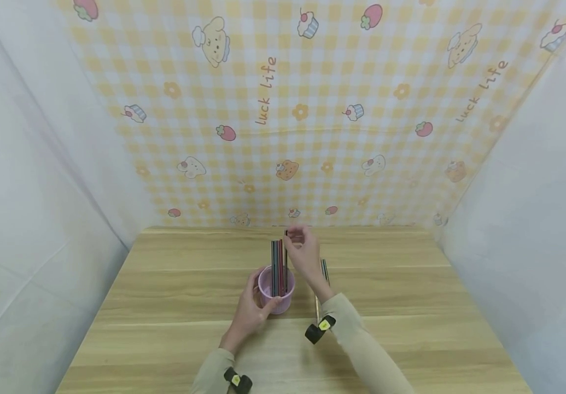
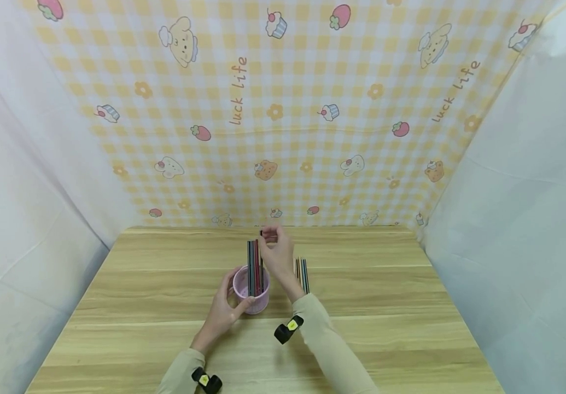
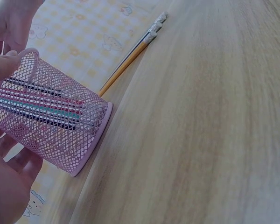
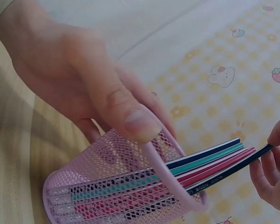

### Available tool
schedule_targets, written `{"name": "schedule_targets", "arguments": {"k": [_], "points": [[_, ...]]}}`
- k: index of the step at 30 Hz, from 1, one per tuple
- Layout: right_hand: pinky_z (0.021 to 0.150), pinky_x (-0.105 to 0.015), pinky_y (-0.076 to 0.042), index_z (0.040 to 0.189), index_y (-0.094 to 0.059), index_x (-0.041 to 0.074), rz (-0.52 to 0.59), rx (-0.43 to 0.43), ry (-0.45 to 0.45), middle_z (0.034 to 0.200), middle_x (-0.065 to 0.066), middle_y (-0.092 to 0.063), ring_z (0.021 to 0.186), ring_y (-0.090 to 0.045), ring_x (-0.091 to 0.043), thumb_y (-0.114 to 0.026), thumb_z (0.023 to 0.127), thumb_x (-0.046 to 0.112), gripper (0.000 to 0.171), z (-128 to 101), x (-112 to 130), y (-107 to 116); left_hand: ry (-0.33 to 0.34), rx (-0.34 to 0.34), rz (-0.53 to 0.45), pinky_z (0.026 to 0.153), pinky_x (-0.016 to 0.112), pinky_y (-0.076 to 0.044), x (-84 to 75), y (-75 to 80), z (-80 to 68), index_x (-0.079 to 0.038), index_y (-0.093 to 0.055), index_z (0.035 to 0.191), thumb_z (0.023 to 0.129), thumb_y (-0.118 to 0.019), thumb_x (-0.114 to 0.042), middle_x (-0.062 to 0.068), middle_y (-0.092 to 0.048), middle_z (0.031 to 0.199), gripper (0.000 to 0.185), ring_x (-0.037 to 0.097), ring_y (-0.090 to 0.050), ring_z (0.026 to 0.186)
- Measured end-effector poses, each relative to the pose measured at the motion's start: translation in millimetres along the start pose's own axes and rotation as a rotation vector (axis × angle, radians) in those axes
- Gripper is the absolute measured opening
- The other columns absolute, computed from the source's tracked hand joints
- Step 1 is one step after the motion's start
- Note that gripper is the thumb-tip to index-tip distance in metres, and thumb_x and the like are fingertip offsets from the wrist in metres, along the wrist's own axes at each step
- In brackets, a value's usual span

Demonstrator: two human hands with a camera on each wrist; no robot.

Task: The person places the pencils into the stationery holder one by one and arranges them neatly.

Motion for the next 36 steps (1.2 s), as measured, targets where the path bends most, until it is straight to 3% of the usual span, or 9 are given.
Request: {"name": "schedule_targets", "arguments": {"k": [4, 9, 18, 26, 36], "points": [[0.07, -0.025, -0.057, 0.106, -0.057, 0.001, -0.014, -0.008, -0.029, 0.098, -0.015, -0.061, 0.086, -0.061, -0.026, -0.063, 0.084, 0.007, 0.023, 1.4, -23.2, -3.4, -0.005, -0.001, 0.006, 0.098, 0.06, -0.039, -1.5, 0.2, 0.9, 0.005, -0.029, 0.137, 0.077, -0.073, -0.013, 0.027, -0.043, 0.131, 0.077, 0.045, -0.045, 0.117], [0.069, -0.023, -0.057, 0.103, -0.057, 0.006, -0.043, -0.013, -0.04, 0.096, -0.009, -0.061, 0.083, -0.061, -0.02, -0.063, 0.084, 0.009, 0.021, -2.2, -33.9, -5.9, -0.029, -0.003, 0.001, 0.096, 0.061, -0.039, -6.0, 0.9, 2.9, 0.007, -0.028, 0.136, 0.077, -0.073, -0.01, 0.03, -0.043, 0.13, 0.076, 0.047, -0.045, 0.116], [0.067, -0.023, -0.057, 0.103, -0.058, 0.002, -0.024, -0.022, -0.004, 0.095, -0.014, -0.062, 0.08, -0.062, -0.023, -0.064, 0.082, 0.005, 0.022, -8.5, -39.6, -8.3, -0.03, 0.011, -0.005, 0.097, 0.061, -0.038, -5.3, 0.2, 4.7, 0.008, -0.026, 0.136, 0.077, -0.072, -0.009, 0.03, -0.043, 0.13, 0.077, 0.047, -0.044, 0.117], [0.069, -0.024, -0.057, 0.105, -0.056, 0.005, -0.042, -0.008, -0.026, 0.095, -0.007, -0.061, 0.082, -0.061, -0.018, -0.062, 0.084, 0.01, 0.023, -10.5, -43.7, -5.3, 0.001, 0.001, -0.016, 0.099, 0.06, -0.037, -3.1, -0.3, 4.4, 0.006, -0.027, 0.137, 0.077, -0.073, -0.01, 0.029, -0.043, 0.131, 0.078, 0.045, -0.044, 0.119], [0.062, -0.022, -0.057, 0.104, -0.057, 0.005, -0.056, -0.032, -0.045, 0.093, -0.008, -0.061, 0.079, -0.061, -0.018, -0.056, 0.087, 0.008, 0.017, -2.9, -53.1, 16.8, 0.023, -0.014, 0.015, 0.1, 0.059, -0.037, -2.3, -1.1, 0.8, 0.004, -0.03, 0.137, 0.075, -0.074, -0.013, 0.026, -0.043, 0.132, 0.078, 0.044, -0.044, 0.119]]}}
Point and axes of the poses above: each hand's wrist, its own z-axis towards the middle knuckle, its own y-axis out of the back of the hand, x = y × z, the point moved 5 cm from there along z, towards the middle knuckle
